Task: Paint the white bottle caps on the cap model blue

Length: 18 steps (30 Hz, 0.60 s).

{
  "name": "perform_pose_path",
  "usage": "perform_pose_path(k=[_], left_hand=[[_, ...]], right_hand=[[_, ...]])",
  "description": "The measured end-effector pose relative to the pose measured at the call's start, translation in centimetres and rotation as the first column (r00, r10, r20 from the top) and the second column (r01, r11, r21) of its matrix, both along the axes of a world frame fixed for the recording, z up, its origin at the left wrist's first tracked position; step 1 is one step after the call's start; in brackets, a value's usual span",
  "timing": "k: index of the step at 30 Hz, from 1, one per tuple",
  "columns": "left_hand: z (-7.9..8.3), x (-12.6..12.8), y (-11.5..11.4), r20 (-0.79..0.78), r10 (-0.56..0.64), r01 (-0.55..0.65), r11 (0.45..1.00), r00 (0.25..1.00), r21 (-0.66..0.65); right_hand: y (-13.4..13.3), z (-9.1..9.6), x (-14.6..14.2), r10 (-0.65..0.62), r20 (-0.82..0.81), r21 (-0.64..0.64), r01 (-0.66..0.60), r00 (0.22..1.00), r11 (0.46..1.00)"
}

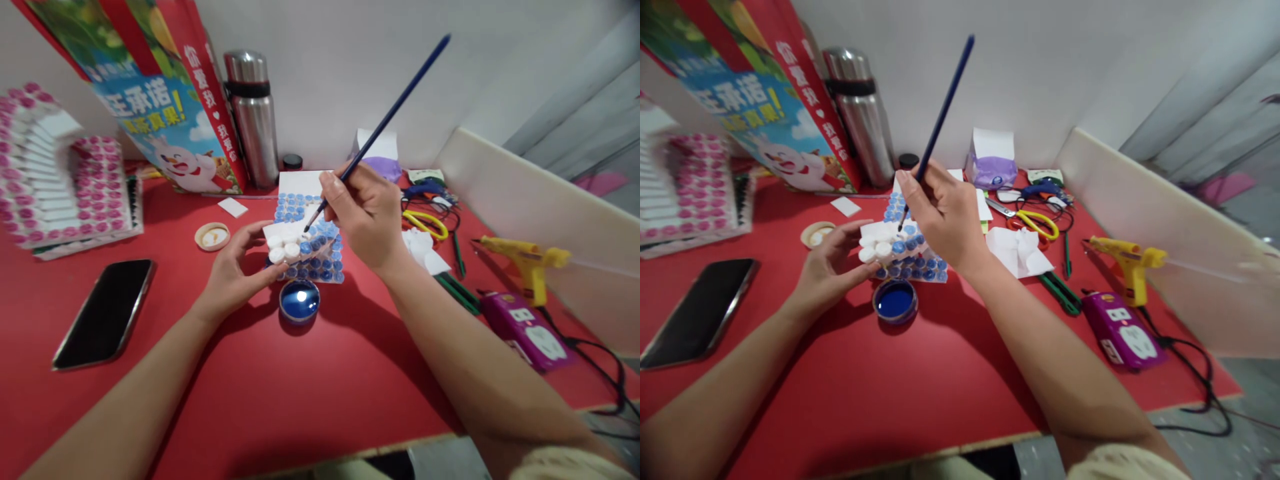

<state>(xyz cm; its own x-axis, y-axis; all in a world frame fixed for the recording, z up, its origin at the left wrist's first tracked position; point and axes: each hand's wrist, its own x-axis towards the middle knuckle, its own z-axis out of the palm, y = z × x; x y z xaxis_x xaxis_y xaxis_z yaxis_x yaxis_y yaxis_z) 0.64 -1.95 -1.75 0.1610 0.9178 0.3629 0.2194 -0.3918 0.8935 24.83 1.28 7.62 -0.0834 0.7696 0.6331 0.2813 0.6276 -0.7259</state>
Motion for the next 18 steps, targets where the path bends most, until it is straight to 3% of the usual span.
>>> perform_pose_path(k=[18], left_hand=[[0.22, 0.03, 0.00, 0.022, -0.014, 0.014, 1.000, 1.000, -0.020]], right_hand=[[0.60, -0.16, 0.57, -0.017, 0.009, -0.020, 0.017, 1.000, 1.000]])
